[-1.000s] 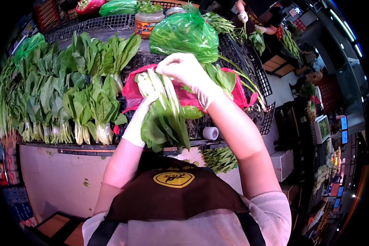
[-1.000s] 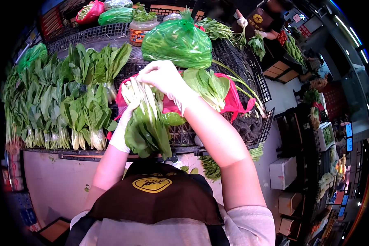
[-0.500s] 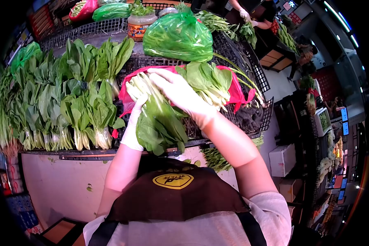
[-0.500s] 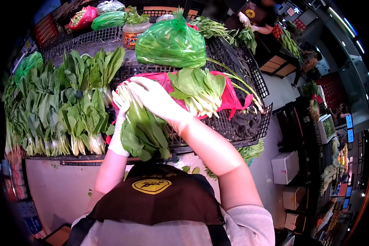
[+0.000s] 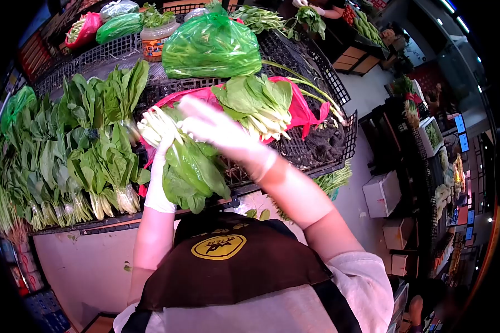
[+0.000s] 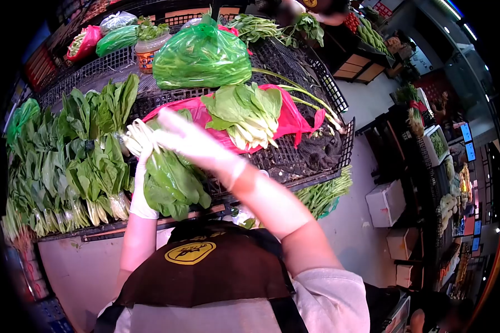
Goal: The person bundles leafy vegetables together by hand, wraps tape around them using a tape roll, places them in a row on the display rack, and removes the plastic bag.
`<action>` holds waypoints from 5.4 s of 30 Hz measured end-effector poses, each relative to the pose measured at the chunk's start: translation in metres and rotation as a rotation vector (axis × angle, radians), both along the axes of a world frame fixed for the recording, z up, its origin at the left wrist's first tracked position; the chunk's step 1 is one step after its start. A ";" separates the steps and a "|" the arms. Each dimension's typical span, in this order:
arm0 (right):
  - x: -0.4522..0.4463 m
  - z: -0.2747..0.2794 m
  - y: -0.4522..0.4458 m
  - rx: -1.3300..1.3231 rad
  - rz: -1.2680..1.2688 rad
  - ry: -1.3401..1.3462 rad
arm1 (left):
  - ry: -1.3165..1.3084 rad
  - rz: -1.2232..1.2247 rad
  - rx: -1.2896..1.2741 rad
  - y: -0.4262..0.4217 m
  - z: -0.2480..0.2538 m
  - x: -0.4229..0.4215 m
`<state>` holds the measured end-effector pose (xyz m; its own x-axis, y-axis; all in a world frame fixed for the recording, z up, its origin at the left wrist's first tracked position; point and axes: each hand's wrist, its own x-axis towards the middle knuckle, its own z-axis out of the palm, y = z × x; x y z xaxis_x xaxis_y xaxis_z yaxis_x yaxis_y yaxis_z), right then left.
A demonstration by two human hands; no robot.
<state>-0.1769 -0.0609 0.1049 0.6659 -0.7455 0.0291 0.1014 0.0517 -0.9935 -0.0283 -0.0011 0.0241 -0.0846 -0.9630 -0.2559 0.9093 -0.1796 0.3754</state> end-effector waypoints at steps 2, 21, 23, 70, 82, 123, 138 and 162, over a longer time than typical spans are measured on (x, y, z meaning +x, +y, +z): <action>-0.045 0.017 -0.027 -0.526 -0.279 0.424 | -0.058 0.101 -0.049 0.004 0.003 0.007; -0.123 0.153 -0.044 -0.569 -0.685 0.357 | -0.349 0.008 -0.269 -0.002 0.015 0.023; -0.113 0.177 -0.034 -0.599 -0.487 0.395 | -0.345 -0.061 -0.283 0.002 0.035 0.019; -0.192 -0.036 -0.094 -0.929 -1.046 1.011 | -0.296 0.058 -0.182 0.008 -0.015 0.006; -0.123 0.183 -0.012 -0.759 -0.695 0.487 | -0.660 0.223 -0.176 -0.027 0.009 0.014; 0.000 0.024 -0.039 -0.062 0.041 0.347 | -0.645 -0.222 -0.302 -0.038 0.009 0.010; 0.009 -0.046 -0.012 0.199 -0.244 -0.354 | -1.232 -0.117 -0.416 -0.046 0.055 -0.012; -0.008 -0.034 -0.013 0.154 -0.495 -0.424 | -1.156 -0.307 -0.519 -0.026 0.079 -0.026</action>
<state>-0.1853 -0.0738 0.0706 0.1987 -0.9767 0.0816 0.5299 0.0370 -0.8472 -0.0543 -0.0270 0.1031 -0.2999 -0.9517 0.0656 -0.0366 0.0802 0.9961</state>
